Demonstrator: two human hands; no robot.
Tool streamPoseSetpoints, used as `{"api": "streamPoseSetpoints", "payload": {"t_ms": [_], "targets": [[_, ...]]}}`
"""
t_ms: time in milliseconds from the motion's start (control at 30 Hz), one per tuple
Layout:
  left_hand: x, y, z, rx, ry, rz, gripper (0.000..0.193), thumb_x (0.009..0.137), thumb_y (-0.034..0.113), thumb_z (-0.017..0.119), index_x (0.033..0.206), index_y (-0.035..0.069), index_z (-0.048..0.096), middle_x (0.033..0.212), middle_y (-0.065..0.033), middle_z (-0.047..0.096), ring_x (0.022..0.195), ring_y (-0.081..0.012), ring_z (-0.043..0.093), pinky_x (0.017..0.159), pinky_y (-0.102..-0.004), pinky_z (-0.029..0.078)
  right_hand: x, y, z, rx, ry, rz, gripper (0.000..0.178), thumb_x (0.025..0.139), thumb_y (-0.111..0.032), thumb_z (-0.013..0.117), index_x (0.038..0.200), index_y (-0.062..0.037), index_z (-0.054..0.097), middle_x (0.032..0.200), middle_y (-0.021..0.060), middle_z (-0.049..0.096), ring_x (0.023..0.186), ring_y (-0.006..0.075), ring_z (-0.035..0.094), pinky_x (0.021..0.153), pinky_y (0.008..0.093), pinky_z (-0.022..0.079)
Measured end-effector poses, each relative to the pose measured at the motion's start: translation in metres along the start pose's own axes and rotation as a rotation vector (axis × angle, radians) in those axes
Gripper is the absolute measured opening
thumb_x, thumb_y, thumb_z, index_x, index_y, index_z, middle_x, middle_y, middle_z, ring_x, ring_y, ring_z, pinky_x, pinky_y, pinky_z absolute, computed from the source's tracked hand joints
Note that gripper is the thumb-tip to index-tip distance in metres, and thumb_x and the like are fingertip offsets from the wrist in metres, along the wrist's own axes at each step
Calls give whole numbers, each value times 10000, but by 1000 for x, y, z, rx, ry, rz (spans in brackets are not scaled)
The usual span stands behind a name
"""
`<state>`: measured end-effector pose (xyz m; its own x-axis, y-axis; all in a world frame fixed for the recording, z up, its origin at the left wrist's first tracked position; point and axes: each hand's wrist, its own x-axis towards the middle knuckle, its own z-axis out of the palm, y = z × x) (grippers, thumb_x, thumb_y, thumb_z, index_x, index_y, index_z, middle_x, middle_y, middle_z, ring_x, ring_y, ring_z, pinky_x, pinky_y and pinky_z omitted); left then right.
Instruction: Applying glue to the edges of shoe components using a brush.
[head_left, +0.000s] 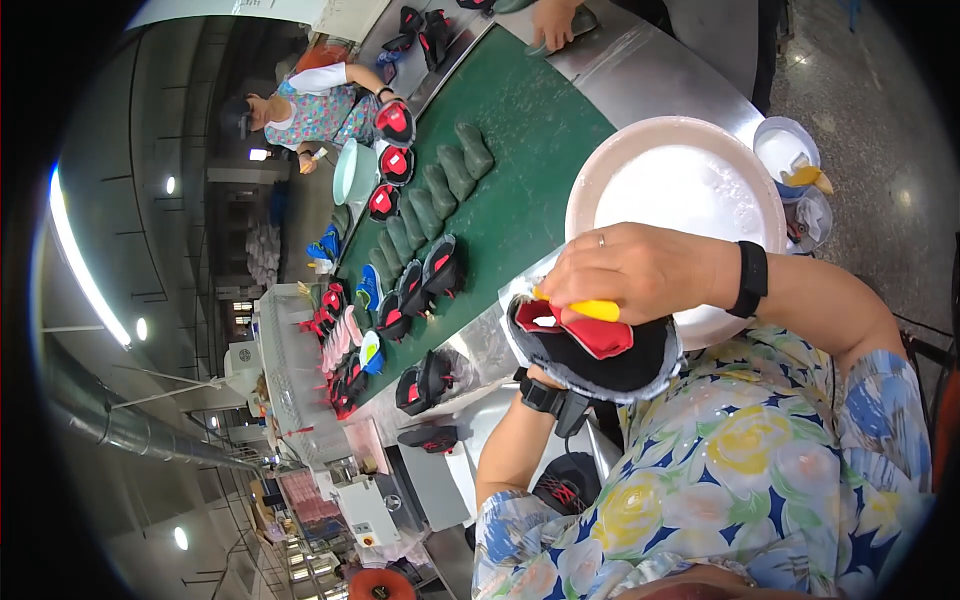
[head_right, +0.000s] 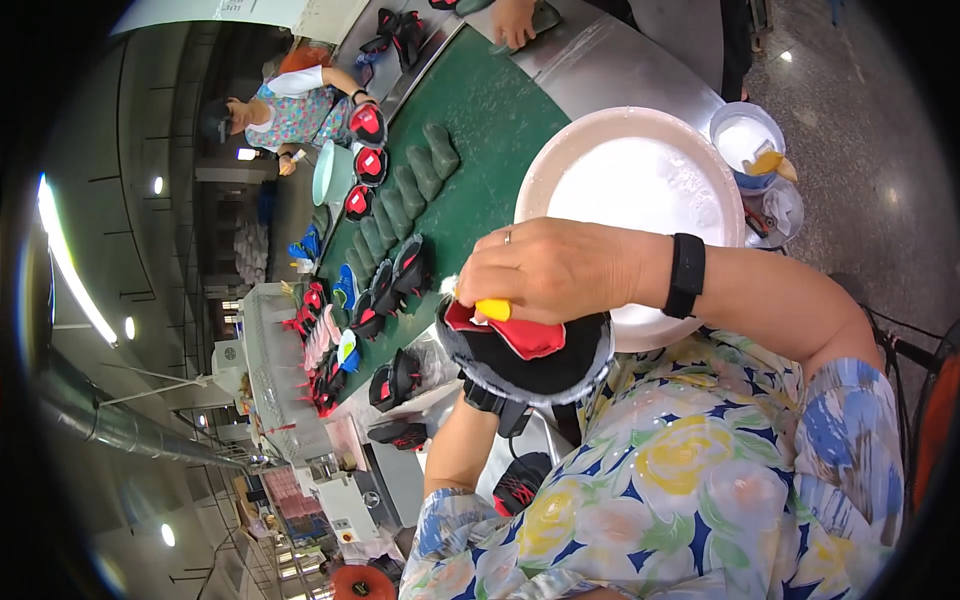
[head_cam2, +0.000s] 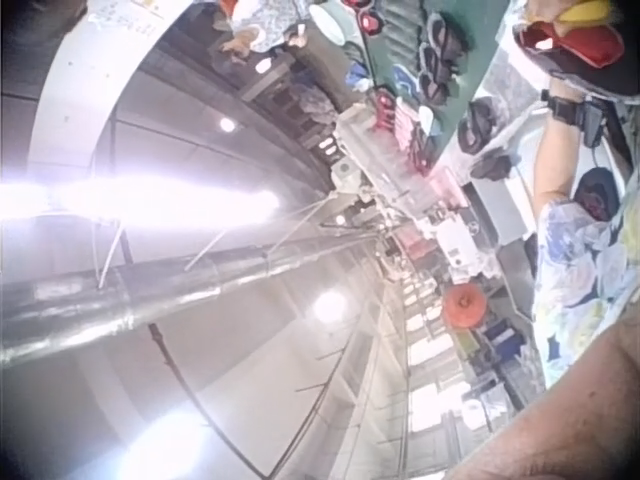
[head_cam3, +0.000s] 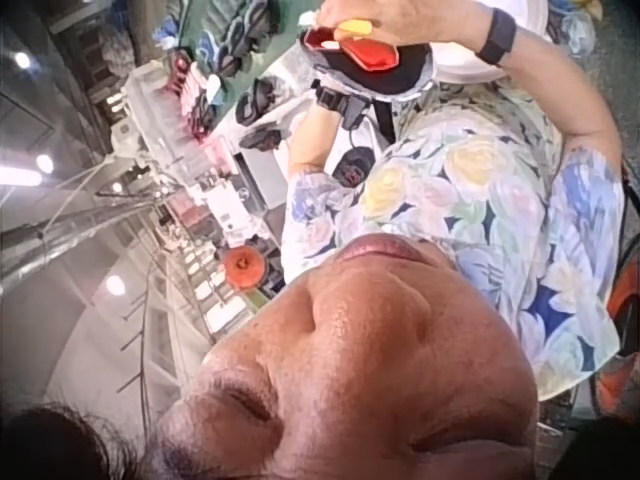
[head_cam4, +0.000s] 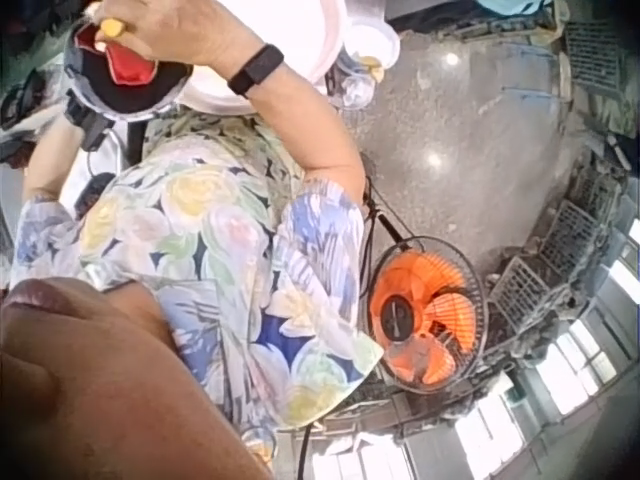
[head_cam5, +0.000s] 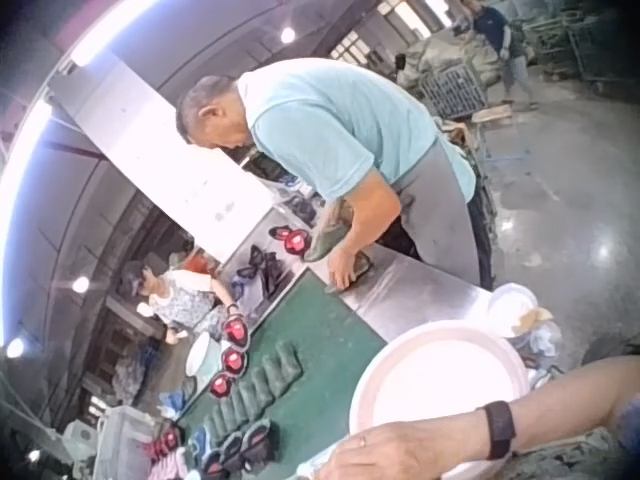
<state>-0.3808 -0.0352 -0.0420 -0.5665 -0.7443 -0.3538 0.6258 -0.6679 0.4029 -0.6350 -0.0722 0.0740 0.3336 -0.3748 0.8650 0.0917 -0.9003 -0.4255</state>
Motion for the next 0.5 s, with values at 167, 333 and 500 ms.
{"api": "streamPoseSetpoints", "payload": {"t_ms": [167, 333, 500], "targets": [[5, 12, 34, 914, -32, 101, 584, 988, 300, 619, 1482, 115, 369, 1456, -104, 495, 1319, -215, 503, 1104, -377, 444, -12, 12, -14, -209, -160, 146, 198, 874, -184, 698, 961, -54, 577, 915, 95, 635, 831, 295, 652, 751, 382, 543], [-3, 16, 60, 478, 56, 180, 612, 956, 326, 658, 1464, 95, 408, 1419, -140, 537, 1294, -267, 537, 1093, -409, 465, -14, 9, -23, -165, -241, 367, 234, 889, -200, 690, 948, -25, 545, 837, 161, 635, 796, 343, 657, 715, 409, 525], [-18, 26, 33, 334, 90, 227, 615, 954, 283, 663, 1465, 75, 391, 1400, -150, 542, 1265, -285, 550, 1073, -395, 473, -4, 8, -41, -51, -355, 637, 220, 882, -165, 675, 963, -5, 549, 777, 201, 631, 805, 392, 651, 709, 447, 495]]}}
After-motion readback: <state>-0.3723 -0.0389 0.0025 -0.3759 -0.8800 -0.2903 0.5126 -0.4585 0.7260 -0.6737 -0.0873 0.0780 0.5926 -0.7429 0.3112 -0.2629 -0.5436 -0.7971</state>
